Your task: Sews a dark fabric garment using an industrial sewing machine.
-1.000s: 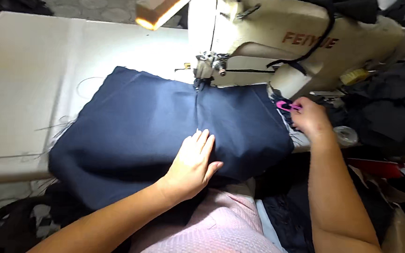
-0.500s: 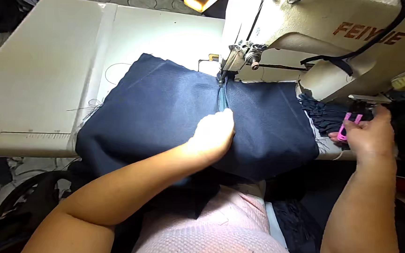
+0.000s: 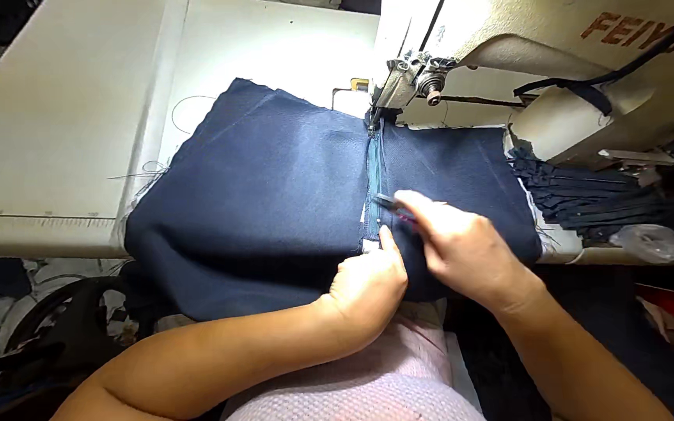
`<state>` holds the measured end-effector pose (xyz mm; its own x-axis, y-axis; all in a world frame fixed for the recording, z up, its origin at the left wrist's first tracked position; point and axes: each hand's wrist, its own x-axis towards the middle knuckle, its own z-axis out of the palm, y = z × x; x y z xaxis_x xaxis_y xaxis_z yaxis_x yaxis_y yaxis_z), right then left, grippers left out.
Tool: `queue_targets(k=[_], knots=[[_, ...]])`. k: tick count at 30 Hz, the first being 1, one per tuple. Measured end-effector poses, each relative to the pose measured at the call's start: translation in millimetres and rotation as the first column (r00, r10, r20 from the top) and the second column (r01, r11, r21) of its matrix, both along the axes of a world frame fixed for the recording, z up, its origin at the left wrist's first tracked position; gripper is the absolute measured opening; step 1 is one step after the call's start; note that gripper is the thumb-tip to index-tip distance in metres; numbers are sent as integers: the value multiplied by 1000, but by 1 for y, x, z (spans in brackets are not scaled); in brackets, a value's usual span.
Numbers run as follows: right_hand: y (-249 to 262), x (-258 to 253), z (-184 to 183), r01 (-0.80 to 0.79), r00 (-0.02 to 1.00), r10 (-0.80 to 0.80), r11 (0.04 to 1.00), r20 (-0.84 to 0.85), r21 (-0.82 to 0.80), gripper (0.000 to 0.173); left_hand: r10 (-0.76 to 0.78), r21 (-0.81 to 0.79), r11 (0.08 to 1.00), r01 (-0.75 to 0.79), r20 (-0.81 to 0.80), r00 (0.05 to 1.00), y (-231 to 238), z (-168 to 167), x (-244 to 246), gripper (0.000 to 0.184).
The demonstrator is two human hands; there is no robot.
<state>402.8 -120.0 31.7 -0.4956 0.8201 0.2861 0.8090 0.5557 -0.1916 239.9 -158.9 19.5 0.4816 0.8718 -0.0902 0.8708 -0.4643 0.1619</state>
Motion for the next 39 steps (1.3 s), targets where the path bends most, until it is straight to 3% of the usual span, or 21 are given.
queue_targets(k=[3, 5, 8, 21, 24, 26, 28, 30, 33, 34, 36, 39], knots=[[2, 0, -16, -77, 992, 74, 997, 106, 30, 37, -94, 338, 941, -34, 356, 930, 11, -22, -35, 20], [2, 6, -22, -68, 994, 62, 996, 90, 61, 30, -101, 360, 930, -70, 436, 894, 22, -27, -58, 24], [0, 12, -29, -29, 999, 24, 995, 47, 95, 29, -55, 331, 939, -94, 415, 908, 28, -40, -73, 44], [1, 16, -33, -25, 1000, 24, 995, 12, 97, 31, -83, 281, 957, -76, 514, 854, 31, -26, -81, 23], [2, 17, -35, -10, 999, 12, 999, -37, 53, 32, -86, 255, 965, -54, 505, 859, 27, -26, -64, 41], [3, 18, -36, -3, 997, 4, 1000, -81, 12, 31, -71, 200, 979, -33, 490, 869, 28, -31, -56, 37], [4, 19, -37, 4, 994, -6, 1000, -111, -18, 31, -109, 170, 985, 29, 485, 868, 25, -33, -51, 28], [5, 20, -36, 3, 993, -6, 1000, -114, -29, 31, -203, 100, 979, 177, 475, 856, 12, -33, -50, 31], [5, 20, -34, -14, 996, 11, 999, -91, -31, 31, -377, -59, 882, 467, 506, 776, -6, -30, -55, 37], [6, 20, -33, -21, 997, 19, 999, -79, -26, 31, -384, -43, 878, 477, 532, 755, -9, -28, -57, 38], [6, 20, -32, -37, 998, 37, 999, -56, 3, 31, -310, 126, 948, 291, 562, 767, -7, -24, -58, 33], [6, 19, -31, -53, 998, 54, 997, -15, 52, 31, -138, 274, 962, 5, 469, 872, 16, -22, -66, 19]])
